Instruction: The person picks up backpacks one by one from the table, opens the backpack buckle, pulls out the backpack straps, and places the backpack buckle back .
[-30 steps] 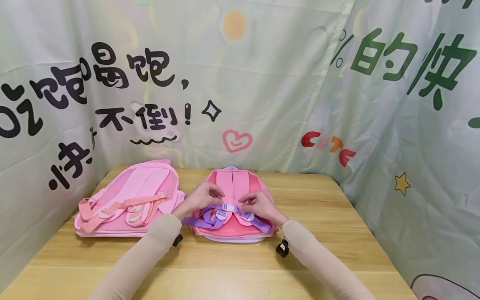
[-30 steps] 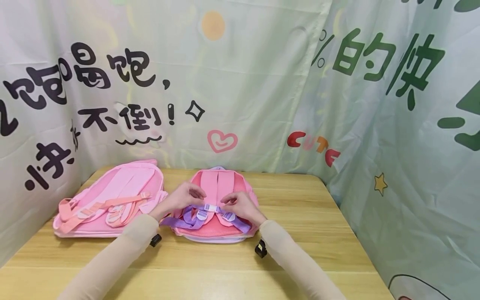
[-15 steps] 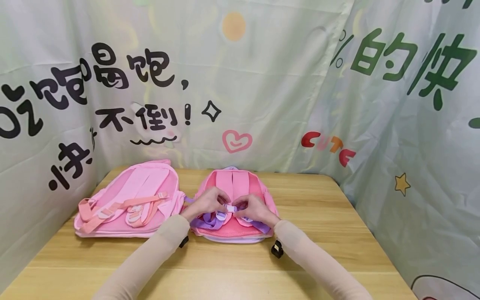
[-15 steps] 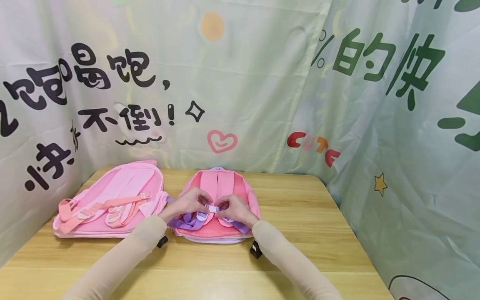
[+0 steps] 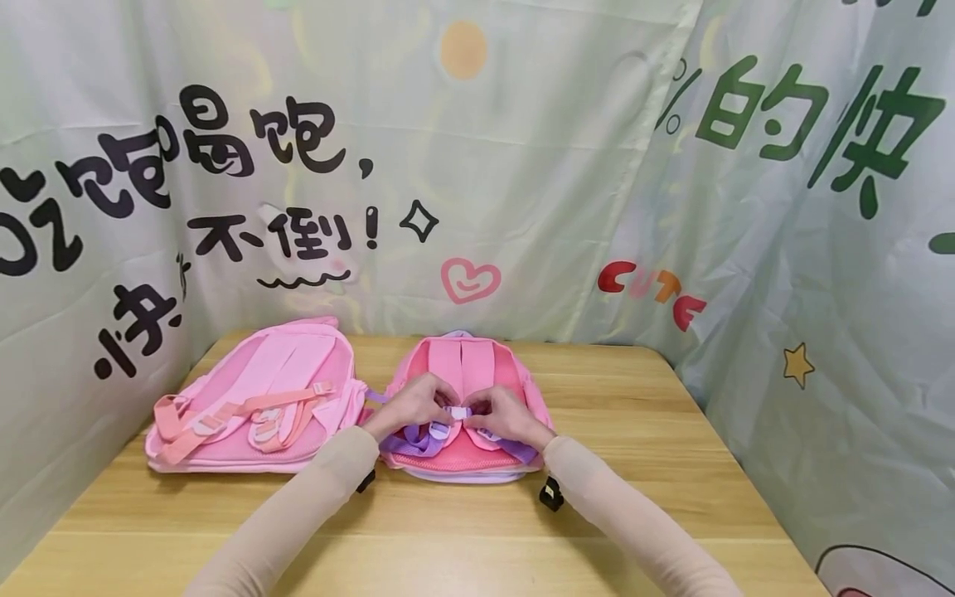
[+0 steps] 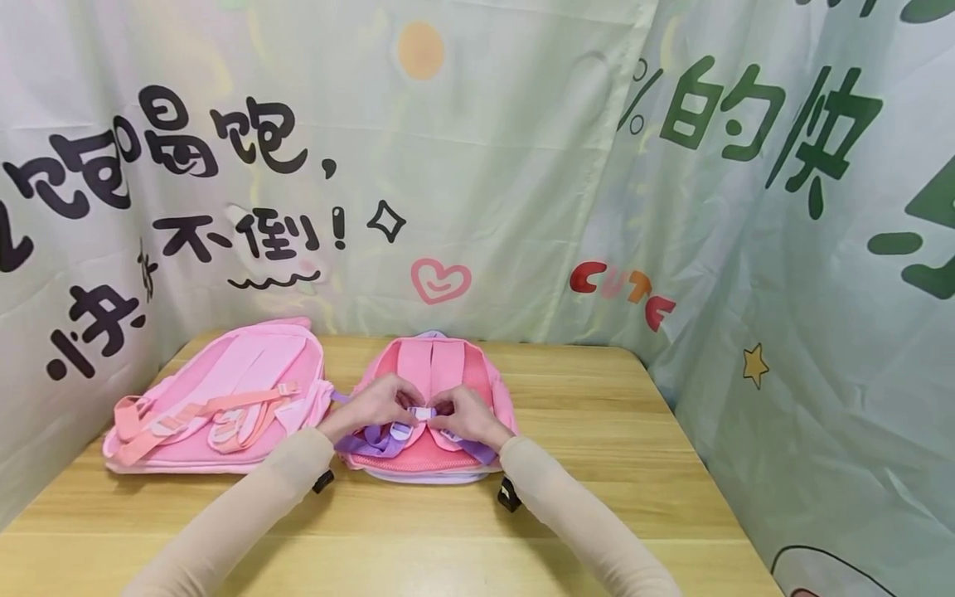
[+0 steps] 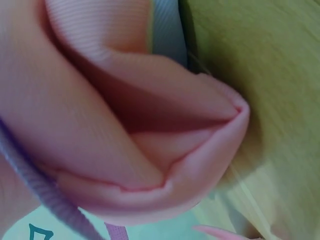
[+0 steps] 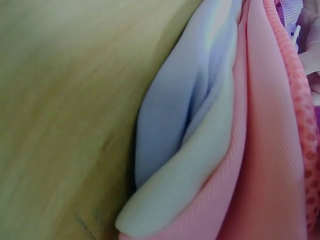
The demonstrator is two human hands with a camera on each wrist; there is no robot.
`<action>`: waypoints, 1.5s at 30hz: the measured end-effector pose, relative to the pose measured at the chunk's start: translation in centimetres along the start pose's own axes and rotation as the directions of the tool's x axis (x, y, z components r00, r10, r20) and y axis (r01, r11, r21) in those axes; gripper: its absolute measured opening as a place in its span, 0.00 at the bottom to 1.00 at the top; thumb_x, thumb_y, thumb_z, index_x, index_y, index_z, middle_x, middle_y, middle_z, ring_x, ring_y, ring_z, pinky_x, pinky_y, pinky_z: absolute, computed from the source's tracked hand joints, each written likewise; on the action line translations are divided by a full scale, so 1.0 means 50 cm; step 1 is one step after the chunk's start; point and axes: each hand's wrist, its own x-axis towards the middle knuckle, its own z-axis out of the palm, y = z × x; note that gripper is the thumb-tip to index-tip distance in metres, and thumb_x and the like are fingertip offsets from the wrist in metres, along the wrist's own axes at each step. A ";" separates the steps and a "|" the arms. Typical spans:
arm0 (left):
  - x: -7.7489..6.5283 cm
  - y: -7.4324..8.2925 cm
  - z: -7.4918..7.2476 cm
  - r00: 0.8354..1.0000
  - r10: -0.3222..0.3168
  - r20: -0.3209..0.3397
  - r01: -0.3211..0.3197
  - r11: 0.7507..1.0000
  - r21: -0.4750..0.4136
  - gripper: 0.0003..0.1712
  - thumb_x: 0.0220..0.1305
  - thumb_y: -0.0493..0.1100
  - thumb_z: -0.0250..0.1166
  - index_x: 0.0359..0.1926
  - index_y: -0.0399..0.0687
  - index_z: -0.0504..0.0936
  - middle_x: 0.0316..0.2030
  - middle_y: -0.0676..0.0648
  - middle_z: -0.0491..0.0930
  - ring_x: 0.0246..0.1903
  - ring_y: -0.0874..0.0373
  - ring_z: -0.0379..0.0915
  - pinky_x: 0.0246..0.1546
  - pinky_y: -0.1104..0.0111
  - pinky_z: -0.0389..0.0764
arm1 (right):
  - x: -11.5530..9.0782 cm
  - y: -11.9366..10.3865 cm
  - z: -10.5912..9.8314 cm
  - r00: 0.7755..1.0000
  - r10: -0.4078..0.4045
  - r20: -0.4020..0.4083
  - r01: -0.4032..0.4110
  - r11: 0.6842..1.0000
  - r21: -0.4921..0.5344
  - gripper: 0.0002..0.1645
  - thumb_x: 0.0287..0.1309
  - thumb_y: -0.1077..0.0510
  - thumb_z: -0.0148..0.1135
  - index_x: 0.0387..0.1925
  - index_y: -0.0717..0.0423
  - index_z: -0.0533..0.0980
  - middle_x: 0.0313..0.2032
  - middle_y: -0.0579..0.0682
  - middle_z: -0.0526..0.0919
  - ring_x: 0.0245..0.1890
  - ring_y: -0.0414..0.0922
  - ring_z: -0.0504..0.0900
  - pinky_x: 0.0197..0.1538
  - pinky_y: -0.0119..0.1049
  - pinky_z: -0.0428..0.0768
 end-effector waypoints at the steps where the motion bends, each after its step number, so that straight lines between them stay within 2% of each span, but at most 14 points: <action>1: -0.001 -0.001 0.000 1.000 0.000 0.002 0.000 1.000 -0.003 0.15 0.46 0.32 0.76 0.39 0.41 0.88 0.32 0.46 0.87 0.31 0.63 0.78 0.35 0.72 0.79 | -0.001 0.000 0.000 1.000 -0.008 0.005 0.008 1.000 0.000 0.09 0.56 0.60 0.70 0.40 0.55 0.84 0.32 0.45 0.87 0.33 0.36 0.80 0.39 0.27 0.76; 9: 0.000 0.001 0.001 1.000 0.005 -0.006 -0.004 1.000 0.019 0.14 0.45 0.34 0.76 0.38 0.44 0.88 0.32 0.49 0.86 0.31 0.63 0.75 0.35 0.70 0.77 | -0.008 -0.001 -0.006 0.998 -0.059 0.012 0.059 0.996 -0.062 0.08 0.60 0.61 0.66 0.41 0.54 0.83 0.36 0.45 0.87 0.38 0.37 0.80 0.47 0.34 0.78; 14: 0.002 0.008 -0.002 1.000 -0.008 -0.007 0.008 0.999 0.032 0.13 0.45 0.34 0.76 0.36 0.45 0.89 0.30 0.50 0.86 0.30 0.62 0.74 0.34 0.70 0.75 | -0.007 0.001 -0.007 0.997 -0.073 0.001 0.073 0.993 -0.088 0.08 0.62 0.60 0.64 0.43 0.54 0.82 0.39 0.45 0.86 0.41 0.38 0.81 0.49 0.34 0.78; 22: 0.009 0.010 -0.001 1.000 0.012 -0.006 -0.011 0.995 0.104 0.12 0.44 0.33 0.75 0.34 0.47 0.89 0.26 0.55 0.84 0.27 0.63 0.73 0.30 0.71 0.74 | -0.010 -0.003 -0.006 0.999 -0.049 -0.010 0.049 0.997 -0.054 0.10 0.62 0.58 0.64 0.45 0.54 0.81 0.39 0.45 0.86 0.40 0.38 0.81 0.48 0.34 0.79; 28: 0.007 0.005 -0.002 0.999 0.038 -0.010 -0.037 0.996 0.081 0.14 0.46 0.34 0.75 0.38 0.44 0.88 0.30 0.50 0.86 0.29 0.64 0.74 0.33 0.72 0.76 | -0.009 -0.006 0.001 0.998 0.012 -0.056 -0.012 1.000 -0.002 0.13 0.57 0.57 0.70 0.44 0.55 0.83 0.37 0.47 0.86 0.38 0.38 0.82 0.46 0.33 0.80; 31: 0.006 0.004 -0.003 0.998 0.052 -0.023 -0.051 0.997 0.064 0.15 0.46 0.34 0.75 0.39 0.41 0.87 0.32 0.48 0.86 0.31 0.64 0.76 0.35 0.71 0.78 | -0.006 -0.007 0.002 0.997 0.027 -0.073 -0.027 1.000 -0.008 0.13 0.57 0.55 0.70 0.44 0.54 0.84 0.36 0.45 0.86 0.36 0.36 0.82 0.43 0.31 0.80; 35: 0.004 0.003 -0.005 0.998 0.062 -0.025 -0.060 0.996 0.071 0.14 0.47 0.34 0.76 0.38 0.41 0.87 0.30 0.50 0.86 0.29 0.64 0.76 0.33 0.72 0.77 | -0.003 -0.007 0.003 0.996 0.015 -0.083 -0.017 1.000 -0.017 0.10 0.57 0.55 0.70 0.41 0.53 0.84 0.33 0.43 0.85 0.34 0.36 0.81 0.40 0.29 0.80; 41: 0.002 0.003 -0.005 0.997 0.075 0.007 -0.075 0.991 0.108 0.10 0.51 0.36 0.75 0.37 0.44 0.88 0.28 0.53 0.85 0.28 0.66 0.75 0.32 0.73 0.76 | -0.003 -0.005 0.006 0.997 0.009 -0.074 -0.013 0.999 -0.050 0.07 0.58 0.55 0.69 0.39 0.50 0.85 0.29 0.40 0.81 0.30 0.35 0.77 0.36 0.27 0.76; 45: 0.002 0.001 -0.002 0.995 0.095 0.029 -0.098 0.985 0.139 0.09 0.53 0.38 0.74 0.38 0.45 0.88 0.30 0.53 0.86 0.30 0.66 0.76 0.34 0.73 0.77 | -0.002 -0.004 0.008 0.997 -0.009 -0.070 0.003 0.996 -0.093 0.06 0.59 0.55 0.67 0.38 0.49 0.83 0.29 0.39 0.80 0.31 0.35 0.76 0.37 0.28 0.75</action>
